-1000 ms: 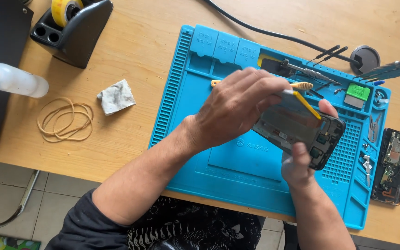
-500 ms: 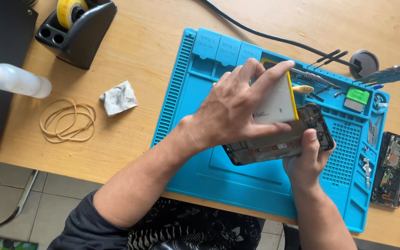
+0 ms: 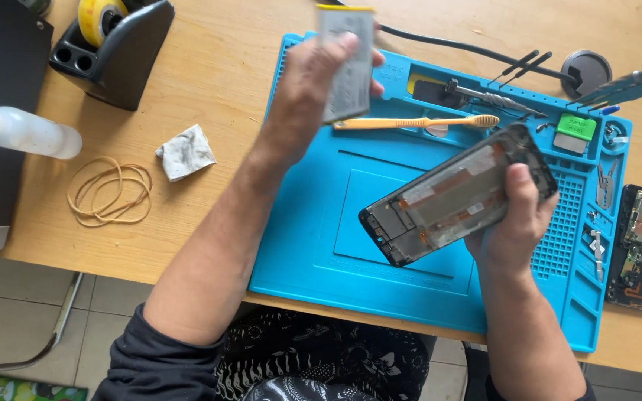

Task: Disassembling a mobile phone by removing the battery and prying off the screen assembly using specialized tools.

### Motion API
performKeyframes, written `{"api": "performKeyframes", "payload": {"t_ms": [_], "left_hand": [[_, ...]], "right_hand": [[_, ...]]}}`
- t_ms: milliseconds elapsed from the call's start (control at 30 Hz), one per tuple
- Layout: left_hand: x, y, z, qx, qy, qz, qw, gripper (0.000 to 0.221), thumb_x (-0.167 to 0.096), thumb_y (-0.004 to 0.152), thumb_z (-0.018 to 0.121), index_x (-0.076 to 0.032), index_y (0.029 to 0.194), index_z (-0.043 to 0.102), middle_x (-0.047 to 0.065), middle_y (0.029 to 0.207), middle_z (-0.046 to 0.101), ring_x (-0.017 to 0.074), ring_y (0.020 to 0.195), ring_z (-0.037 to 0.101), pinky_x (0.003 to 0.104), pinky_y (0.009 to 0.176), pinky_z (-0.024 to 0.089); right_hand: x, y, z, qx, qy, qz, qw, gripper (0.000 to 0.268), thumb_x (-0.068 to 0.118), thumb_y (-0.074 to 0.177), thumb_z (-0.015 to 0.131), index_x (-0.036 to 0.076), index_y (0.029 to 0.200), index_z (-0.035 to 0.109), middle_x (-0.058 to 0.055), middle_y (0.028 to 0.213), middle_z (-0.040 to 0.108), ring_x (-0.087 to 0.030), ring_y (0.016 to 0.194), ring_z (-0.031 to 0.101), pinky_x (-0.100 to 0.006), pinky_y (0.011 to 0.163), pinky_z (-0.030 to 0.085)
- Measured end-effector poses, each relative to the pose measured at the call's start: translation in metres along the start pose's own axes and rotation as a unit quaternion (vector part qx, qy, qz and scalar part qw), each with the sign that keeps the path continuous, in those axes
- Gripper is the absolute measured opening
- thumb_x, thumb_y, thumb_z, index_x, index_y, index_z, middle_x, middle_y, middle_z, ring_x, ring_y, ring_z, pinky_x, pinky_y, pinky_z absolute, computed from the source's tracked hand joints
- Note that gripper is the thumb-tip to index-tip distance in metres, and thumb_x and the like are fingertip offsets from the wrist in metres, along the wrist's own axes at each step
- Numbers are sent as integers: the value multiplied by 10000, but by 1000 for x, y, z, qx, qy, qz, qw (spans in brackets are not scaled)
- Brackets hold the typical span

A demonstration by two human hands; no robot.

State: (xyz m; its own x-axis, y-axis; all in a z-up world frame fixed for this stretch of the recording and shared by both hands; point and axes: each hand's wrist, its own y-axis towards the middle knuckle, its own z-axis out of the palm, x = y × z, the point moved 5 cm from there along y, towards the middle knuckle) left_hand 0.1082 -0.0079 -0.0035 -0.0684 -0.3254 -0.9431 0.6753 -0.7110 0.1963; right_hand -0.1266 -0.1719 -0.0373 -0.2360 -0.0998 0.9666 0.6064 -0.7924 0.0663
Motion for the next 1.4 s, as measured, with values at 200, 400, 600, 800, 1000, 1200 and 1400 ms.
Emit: {"api": "performKeyframes", "payload": {"t_ms": [200, 400, 600, 800, 1000, 1200, 1400], "left_hand": [[1, 2, -13, -50, -53, 14, 997, 497, -406, 1004, 568, -12, 1307, 568, 212, 1271, 729, 336, 986, 811, 355, 769, 707], [-7, -1, 2, -46, 12, 34, 998, 494, -401, 1007, 582, 18, 1267, 615, 168, 1188, 756, 268, 950, 810, 362, 779, 711], [41, -1, -9, -4, 157, 74, 985, 266, -245, 1043, 710, -21, 1185, 682, 133, 1058, 730, 156, 947, 685, 359, 901, 584], [23, -26, 49, 87, 138, 81, 983, 196, -138, 1018, 710, -6, 1130, 619, 129, 1015, 702, 158, 1017, 651, 338, 896, 539], [6, -35, 78, 117, 125, 116, 978, 393, -265, 963, 736, -12, 1192, 541, 183, 1272, 600, 220, 1085, 623, 350, 871, 508], [22, -16, 28, 1, 214, 199, 956, 307, -259, 1117, 614, -5, 1269, 530, 178, 1248, 575, 275, 1007, 650, 397, 855, 533], [10, -13, 35, -15, 267, 227, 937, 122, -94, 1052, 603, -74, 1168, 574, 122, 1164, 565, 252, 932, 645, 342, 813, 505]], "right_hand": [[9, -12, 53, 245, -139, 47, 958, 663, 60, 910, 735, 153, 1428, 334, -208, 1015, 717, -245, 802, 765, -250, 655, 625], [6, -6, 50, 254, -366, -102, 889, 604, 203, 891, 835, 166, 1379, 482, -113, 1054, 677, -100, 696, 612, -220, 509, 447], [7, 1, 54, 231, -376, -321, 838, 592, 176, 870, 851, 77, 1402, 609, -156, 1284, 631, -392, 1247, 605, -513, 1091, 485], [8, 2, 47, 218, -239, -263, 909, 389, 282, 1030, 682, 130, 1381, 610, -60, 1036, 719, -244, 832, 730, -359, 703, 596], [1, 6, 38, 162, -217, -298, 915, 145, 94, 997, 685, 84, 1141, 698, -61, 875, 708, -230, 730, 702, -299, 574, 587], [37, 7, -76, -1, -123, -292, 949, 194, 207, 1067, 579, 92, 1222, 595, 42, 976, 611, -51, 908, 617, -239, 839, 529], [96, -14, -216, -79, -431, -205, 875, 226, 114, 1193, 605, -73, 1319, 620, -150, 1205, 668, -203, 1100, 631, -308, 950, 515]]}}
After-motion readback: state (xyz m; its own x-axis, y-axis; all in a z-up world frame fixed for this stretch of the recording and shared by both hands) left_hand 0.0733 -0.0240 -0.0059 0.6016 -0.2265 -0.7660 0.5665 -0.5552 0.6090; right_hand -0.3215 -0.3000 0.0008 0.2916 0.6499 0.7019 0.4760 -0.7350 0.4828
